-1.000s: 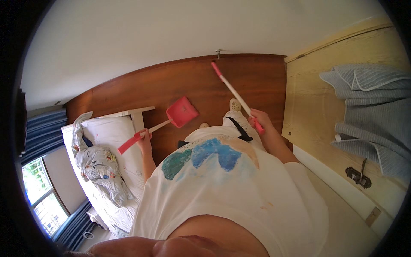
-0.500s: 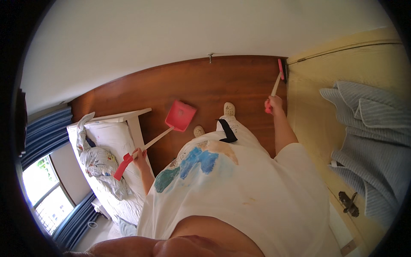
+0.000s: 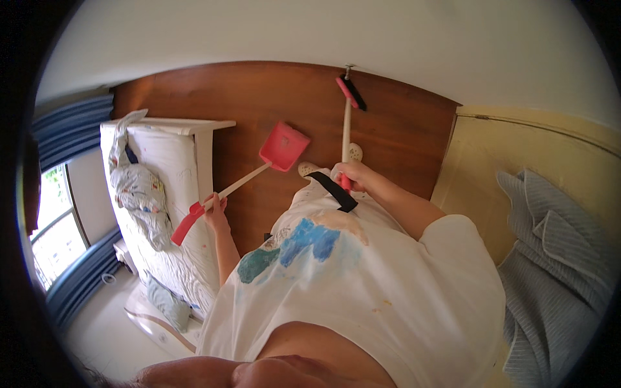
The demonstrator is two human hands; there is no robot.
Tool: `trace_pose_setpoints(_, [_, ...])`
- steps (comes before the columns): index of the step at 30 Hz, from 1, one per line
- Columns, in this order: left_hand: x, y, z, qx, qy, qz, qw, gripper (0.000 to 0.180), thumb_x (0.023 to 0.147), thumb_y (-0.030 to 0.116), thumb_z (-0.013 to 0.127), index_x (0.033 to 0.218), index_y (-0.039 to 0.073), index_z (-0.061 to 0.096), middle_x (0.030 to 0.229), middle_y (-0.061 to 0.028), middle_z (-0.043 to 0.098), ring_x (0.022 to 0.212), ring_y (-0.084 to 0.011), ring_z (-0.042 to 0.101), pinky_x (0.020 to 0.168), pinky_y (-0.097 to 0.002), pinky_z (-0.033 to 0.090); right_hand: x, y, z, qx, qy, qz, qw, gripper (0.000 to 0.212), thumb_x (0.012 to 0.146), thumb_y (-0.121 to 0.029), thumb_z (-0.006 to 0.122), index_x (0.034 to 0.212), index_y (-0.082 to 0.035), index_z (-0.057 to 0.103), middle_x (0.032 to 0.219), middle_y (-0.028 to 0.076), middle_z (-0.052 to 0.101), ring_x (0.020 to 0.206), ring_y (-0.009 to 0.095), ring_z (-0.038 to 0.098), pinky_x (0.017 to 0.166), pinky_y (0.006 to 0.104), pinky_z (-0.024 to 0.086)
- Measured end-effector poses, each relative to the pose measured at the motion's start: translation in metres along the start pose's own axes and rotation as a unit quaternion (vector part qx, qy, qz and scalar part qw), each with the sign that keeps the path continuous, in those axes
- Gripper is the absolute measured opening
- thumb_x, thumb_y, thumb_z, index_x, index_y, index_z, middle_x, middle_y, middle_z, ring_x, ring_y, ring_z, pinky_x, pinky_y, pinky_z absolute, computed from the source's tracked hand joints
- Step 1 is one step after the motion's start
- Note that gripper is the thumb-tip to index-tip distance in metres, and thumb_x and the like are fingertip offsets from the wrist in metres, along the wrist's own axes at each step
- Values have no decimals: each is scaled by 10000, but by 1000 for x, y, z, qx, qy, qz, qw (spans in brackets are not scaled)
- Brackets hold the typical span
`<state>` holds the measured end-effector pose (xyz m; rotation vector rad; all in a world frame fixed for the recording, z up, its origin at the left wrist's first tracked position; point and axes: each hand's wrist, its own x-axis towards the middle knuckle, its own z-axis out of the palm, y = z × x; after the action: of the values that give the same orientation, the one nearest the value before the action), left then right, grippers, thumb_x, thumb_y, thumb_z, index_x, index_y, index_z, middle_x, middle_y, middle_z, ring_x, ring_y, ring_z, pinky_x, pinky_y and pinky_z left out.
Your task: The person sweeps the floor of a bedroom using a broom and dustpan, reaching under a bed and around furniture, and opens and closes curtains.
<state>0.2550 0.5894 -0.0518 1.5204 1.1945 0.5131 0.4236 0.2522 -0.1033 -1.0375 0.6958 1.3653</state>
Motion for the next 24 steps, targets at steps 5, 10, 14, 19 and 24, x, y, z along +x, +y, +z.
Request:
trace_pose_setpoints(5, [-1, -8, -13, 7, 21, -8, 1000, 112, 783, 83, 549, 857, 3, 522, 775, -62, 545, 631, -120, 555, 584, -195, 475, 45, -20, 21, -221, -34, -49, 973, 166, 738, -133, 506, 753, 33, 517, 614, 79, 538, 501, 127, 509, 449, 244, 422])
trace_pose_setpoints(10, [6, -13, -29, -14, 34, 7, 999, 104, 782, 78, 546, 843, -5, 530, 789, -56, 541, 644, -111, 549, 594, -202, 479, 18, -11, -7, -163, 12, -145, 976, 374, 772, -156, 497, 1121, -44, 424, 564, 38, 460, 412, 101, 419, 367, 237, 363])
trace_pose_setpoints(14, [9, -26, -44, -21, 53, 15, 998, 135, 771, 89, 570, 861, -5, 532, 778, -59, 538, 629, -115, 549, 600, -196, 484, -23, 12, -35, -187, 72, -114, 973, 384, 801, -135, 468, 1175, -110, 384, 554, 36, 440, 375, 98, 383, 321, 248, 329])
trace_pose_setpoints(19, [15, -41, -47, -63, 70, -20, 995, 118, 775, 79, 556, 861, 1, 532, 791, -42, 533, 640, -98, 532, 599, -193, 466, -7, 11, -32, -117, 192, -130, 966, 305, 796, -119, 476, 1090, -111, 397, 529, 46, 426, 361, 128, 403, 311, 257, 339])
trace_pose_setpoints(24, [25, -51, -46, -53, 62, -21, 996, 108, 774, 69, 554, 853, 0, 529, 758, -34, 527, 626, -86, 521, 569, -185, 447, 48, 2, 6, -138, 114, -138, 974, 330, 799, -118, 475, 1092, -68, 332, 560, 64, 432, 383, 129, 422, 336, 261, 363])
